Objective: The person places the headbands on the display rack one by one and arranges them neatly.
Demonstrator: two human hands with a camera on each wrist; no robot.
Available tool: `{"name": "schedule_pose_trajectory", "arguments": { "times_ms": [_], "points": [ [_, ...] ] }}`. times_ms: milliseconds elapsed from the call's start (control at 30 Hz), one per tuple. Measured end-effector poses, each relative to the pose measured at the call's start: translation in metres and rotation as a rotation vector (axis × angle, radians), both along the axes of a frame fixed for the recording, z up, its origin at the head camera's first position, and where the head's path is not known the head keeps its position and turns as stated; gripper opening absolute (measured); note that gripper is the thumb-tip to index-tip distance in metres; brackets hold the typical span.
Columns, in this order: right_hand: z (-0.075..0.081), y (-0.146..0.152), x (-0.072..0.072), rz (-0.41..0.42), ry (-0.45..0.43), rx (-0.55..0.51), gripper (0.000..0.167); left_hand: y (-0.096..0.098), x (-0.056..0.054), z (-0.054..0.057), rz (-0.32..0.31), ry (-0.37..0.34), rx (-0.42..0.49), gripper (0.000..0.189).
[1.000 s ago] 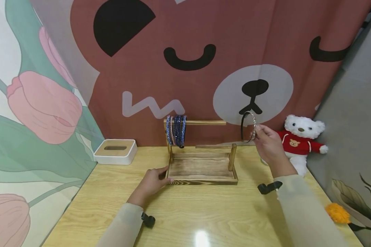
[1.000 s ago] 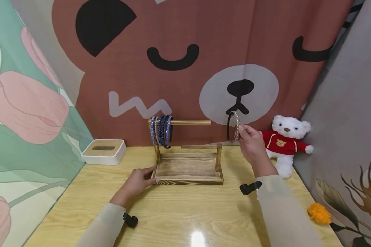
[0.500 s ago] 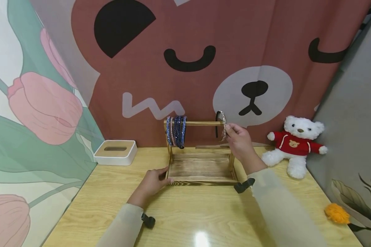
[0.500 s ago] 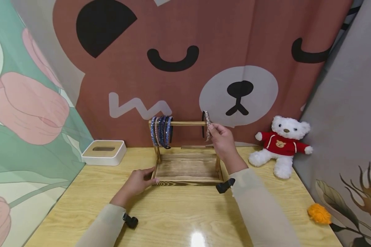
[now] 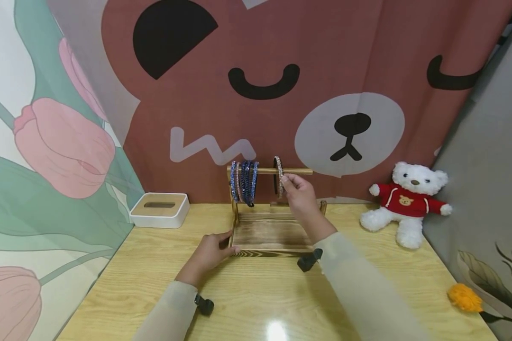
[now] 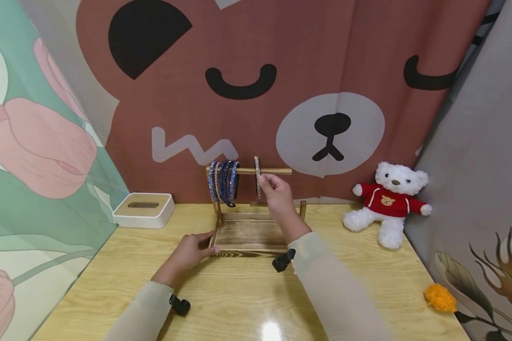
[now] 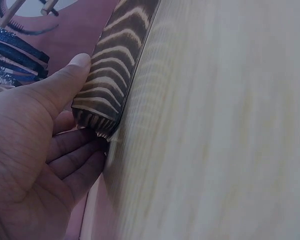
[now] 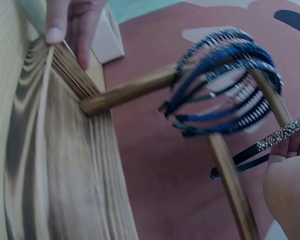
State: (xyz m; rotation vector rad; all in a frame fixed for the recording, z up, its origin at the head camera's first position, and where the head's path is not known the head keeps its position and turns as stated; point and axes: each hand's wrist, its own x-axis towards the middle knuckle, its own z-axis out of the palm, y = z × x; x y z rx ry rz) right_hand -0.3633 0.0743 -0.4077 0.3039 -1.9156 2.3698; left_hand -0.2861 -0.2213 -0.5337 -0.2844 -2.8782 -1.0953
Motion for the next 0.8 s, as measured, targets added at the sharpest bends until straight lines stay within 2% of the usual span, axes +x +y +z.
{"name": "schedule_pose_trajectory", "arguments": {
  "times_ms": [133, 300, 600, 800],
  "points": [
    [-0.005, -0.018, 0.000, -0.016, -0.021, 0.079, 0.033, 0.000, 0.000, 0.001, -0.004, 0.001, -0.008, 0.068],
    [-0.008, -0.036, 0.004, -0.022, -0.003, 0.133, 0.032, 0.000, 0.000, 0.001, -0.005, -0.007, 0.001, 0.069],
    [-0.013, -0.054, 0.005, -0.042, 0.022, 0.031, 0.026, 0.000, 0.001, 0.002, -0.011, -0.003, 0.028, 0.069],
    [-0.016, -0.056, 0.005, -0.053, 0.027, 0.048, 0.027, 0.000, 0.002, 0.002, -0.010, -0.009, 0.033, 0.068]
  ]
}}
